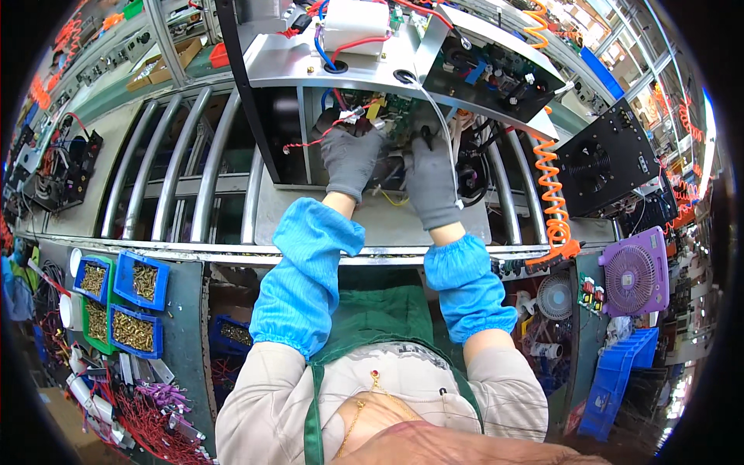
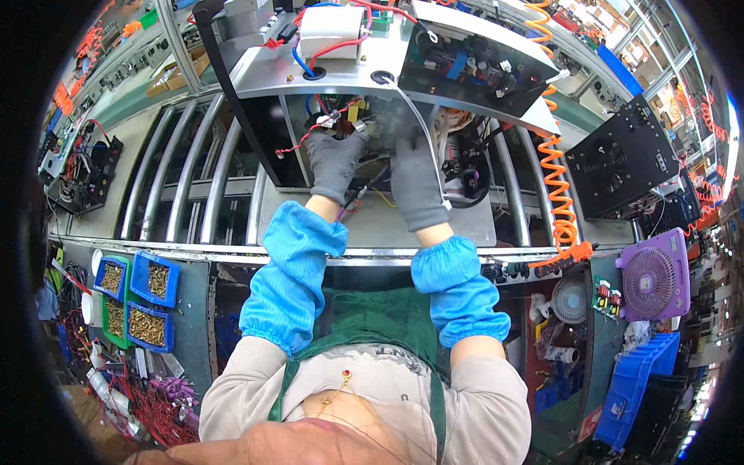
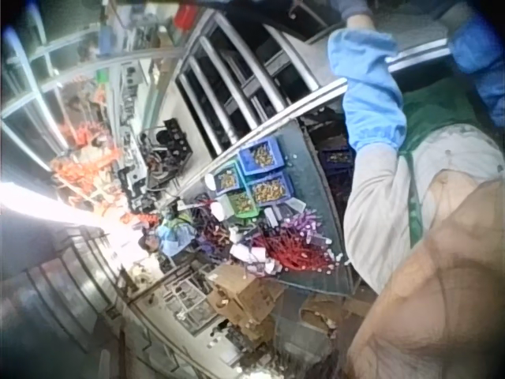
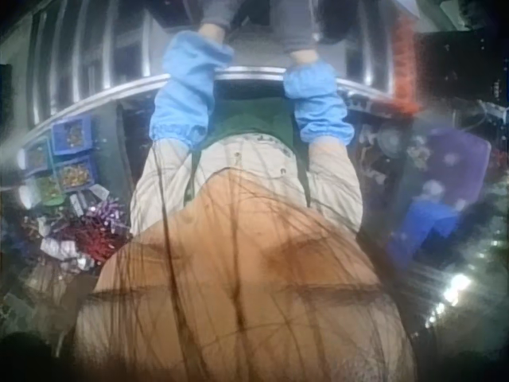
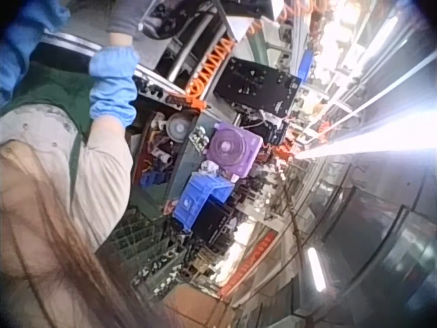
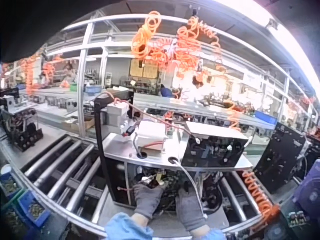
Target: The person installs a green circuit board into a metal chassis, connecting various wires and securing the board with screws. They use a pneumatic screwdriver to tighten fasteners and organize the internal wiring within the device.
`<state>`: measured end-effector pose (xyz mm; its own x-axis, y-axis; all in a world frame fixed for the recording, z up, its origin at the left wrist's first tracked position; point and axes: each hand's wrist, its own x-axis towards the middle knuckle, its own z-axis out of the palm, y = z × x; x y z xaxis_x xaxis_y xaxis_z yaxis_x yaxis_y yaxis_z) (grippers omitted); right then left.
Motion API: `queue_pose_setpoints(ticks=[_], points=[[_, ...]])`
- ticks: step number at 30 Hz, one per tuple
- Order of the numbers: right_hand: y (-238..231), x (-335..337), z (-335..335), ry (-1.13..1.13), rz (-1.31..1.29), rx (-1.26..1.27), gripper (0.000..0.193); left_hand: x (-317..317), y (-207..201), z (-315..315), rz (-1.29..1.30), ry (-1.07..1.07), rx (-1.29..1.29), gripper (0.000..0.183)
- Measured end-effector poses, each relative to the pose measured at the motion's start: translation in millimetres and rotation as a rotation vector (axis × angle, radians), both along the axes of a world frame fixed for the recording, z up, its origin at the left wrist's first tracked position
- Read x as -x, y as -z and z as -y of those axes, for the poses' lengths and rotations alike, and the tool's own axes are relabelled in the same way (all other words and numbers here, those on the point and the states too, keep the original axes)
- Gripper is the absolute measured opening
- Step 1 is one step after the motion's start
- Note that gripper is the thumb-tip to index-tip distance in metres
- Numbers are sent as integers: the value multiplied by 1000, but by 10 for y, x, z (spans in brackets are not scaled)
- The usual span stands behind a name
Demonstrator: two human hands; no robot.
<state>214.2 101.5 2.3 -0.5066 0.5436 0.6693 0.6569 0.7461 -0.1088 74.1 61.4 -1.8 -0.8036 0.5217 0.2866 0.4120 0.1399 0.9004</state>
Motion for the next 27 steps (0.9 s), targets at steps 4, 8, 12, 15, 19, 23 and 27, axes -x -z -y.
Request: queue_pose_setpoints(ticks=[4, 8, 12, 15, 19, 23, 27], points=[[-111, 2, 15, -40, -79, 44, 22, -113, -87, 79, 145, 133, -117, 40], [-111, -61, 15, -28, -53, 127, 26, -125, 49, 287, 25, 202, -250, 24], [-119, -91, 41, -16, -90, 146, 26, -72, 116, 261, -666, 266, -126, 20], [-167, -170, 53, -26, -174, 113, 24, -67, -33, 192, -921, 385, 21, 18], [-281, -260, 112, -47, -212, 114, 21, -143, -116, 80, -1059, 495, 250, 13], [-329, -353, 134, -90, -213, 177, 22, -48, -220, -10, -1045, 577, 212, 11], [-305, -414, 125, -118, -196, 185, 23, -98, -175, -105, -965, 488, 120, 12]])
